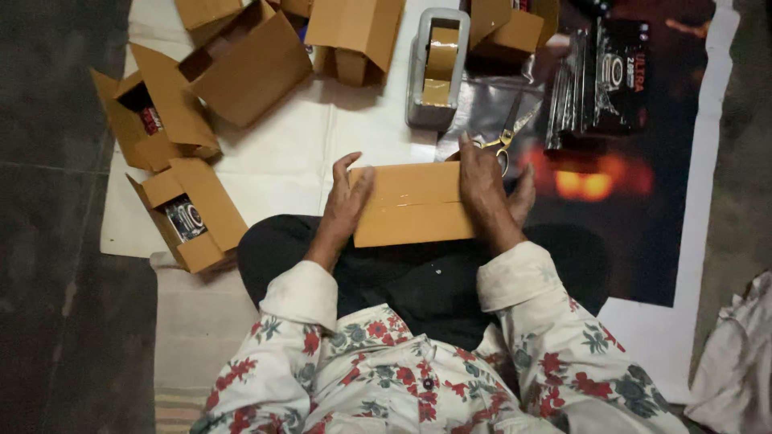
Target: The person sits on the floor and repeatedly tapes small cardboard boxes using a handheld tape dispenser. They pull tape, press it onto the box, and smooth it down, then set the sealed box aside and pick up another.
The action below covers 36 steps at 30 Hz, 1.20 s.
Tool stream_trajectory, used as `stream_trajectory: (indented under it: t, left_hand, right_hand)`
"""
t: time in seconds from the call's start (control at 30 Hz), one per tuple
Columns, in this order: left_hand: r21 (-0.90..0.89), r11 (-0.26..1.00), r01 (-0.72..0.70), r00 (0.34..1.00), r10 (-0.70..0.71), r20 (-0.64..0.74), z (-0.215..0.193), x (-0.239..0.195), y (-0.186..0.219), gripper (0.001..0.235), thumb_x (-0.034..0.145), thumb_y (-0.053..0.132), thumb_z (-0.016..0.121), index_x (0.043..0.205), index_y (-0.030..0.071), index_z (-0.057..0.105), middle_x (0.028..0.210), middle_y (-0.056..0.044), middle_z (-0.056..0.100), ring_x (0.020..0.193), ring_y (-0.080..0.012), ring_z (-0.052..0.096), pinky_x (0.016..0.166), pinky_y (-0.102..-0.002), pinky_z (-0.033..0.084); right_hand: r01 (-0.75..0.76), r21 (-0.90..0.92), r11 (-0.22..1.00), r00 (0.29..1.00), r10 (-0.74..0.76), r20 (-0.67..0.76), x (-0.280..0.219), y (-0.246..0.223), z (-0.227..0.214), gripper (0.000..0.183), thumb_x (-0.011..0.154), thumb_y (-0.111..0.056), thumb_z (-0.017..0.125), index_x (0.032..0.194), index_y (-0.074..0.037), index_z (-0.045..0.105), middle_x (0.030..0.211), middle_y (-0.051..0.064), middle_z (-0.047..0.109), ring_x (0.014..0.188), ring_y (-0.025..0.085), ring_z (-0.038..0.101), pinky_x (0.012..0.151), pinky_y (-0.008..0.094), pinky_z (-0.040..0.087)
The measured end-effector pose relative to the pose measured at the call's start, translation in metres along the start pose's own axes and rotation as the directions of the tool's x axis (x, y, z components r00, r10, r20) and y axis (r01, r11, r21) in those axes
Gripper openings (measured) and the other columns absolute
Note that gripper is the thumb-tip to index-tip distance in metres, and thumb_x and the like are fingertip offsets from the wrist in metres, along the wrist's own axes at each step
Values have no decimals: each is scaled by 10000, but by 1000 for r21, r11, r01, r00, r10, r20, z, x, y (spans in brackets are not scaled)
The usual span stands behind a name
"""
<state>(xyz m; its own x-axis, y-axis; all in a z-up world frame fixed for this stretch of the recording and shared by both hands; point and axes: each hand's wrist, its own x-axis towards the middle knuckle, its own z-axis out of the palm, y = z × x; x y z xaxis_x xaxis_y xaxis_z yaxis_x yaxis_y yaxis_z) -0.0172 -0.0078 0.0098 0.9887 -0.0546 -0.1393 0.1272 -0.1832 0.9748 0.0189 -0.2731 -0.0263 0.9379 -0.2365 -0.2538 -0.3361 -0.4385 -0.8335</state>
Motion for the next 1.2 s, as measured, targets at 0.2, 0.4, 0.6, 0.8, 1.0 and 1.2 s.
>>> stream_trajectory:
  t: [0.2,0.4,0.6,0.8,1.0,1.2]
  left_hand:
    - [-44,995,95,995,-93,45,-5,-20,37,616,805,336,830,1260,50,529,1155,-139,667,1082,-245,648,944,-348,540]
    - [637,446,-628,721,643,260,16,-47,75,597,817,330,846,1317,157,569,1342,-44,618,1332,-237,549,1169,-481,411]
    - [637,253,-729,610,663,435,24,-74,83,883,770,425,891,1470,162,420,1579,-203,301,1506,-415,240,1241,-633,162]
    - [528,698,-483,840,540,54,22,-79,72,1143,749,475,886,1590,83,218,1632,-313,154,1541,-488,179,1250,-562,256]
    - [149,988,-47,964,84,-253,31,-58,54,989,817,336,828,1551,13,249,1486,-231,422,1280,-381,565,1059,-506,496]
    - [-631,685,365,927,-328,180,26,-54,37,668,836,201,814,1386,-22,507,1220,-158,657,1045,-282,713,851,-470,645]
  right_hand:
    - [210,116,971,978,-207,-40,33,-18,-22,764,1048,-651,299,1191,-21,708,1245,194,699,1179,322,629,1064,404,430]
    - [-355,781,514,935,183,305,-14,-15,-34,678,937,-629,408,1407,-146,475,1235,130,660,1031,286,681,940,483,538]
    - [-197,899,391,961,-106,256,-19,-5,-10,570,922,-141,724,1406,-28,444,1093,81,664,812,118,647,619,221,466]
    - [-88,891,445,977,-138,165,-18,-11,-4,589,935,-66,736,1437,-18,430,1045,107,686,747,85,629,580,174,473]
    - [1,898,440,961,-249,120,-32,-28,-10,669,933,-76,729,1502,-30,380,1135,63,675,860,53,646,610,145,447]
    - [-46,910,413,973,-187,134,-26,-25,-6,674,935,-98,726,1517,-42,390,1137,89,689,775,53,598,534,133,398]
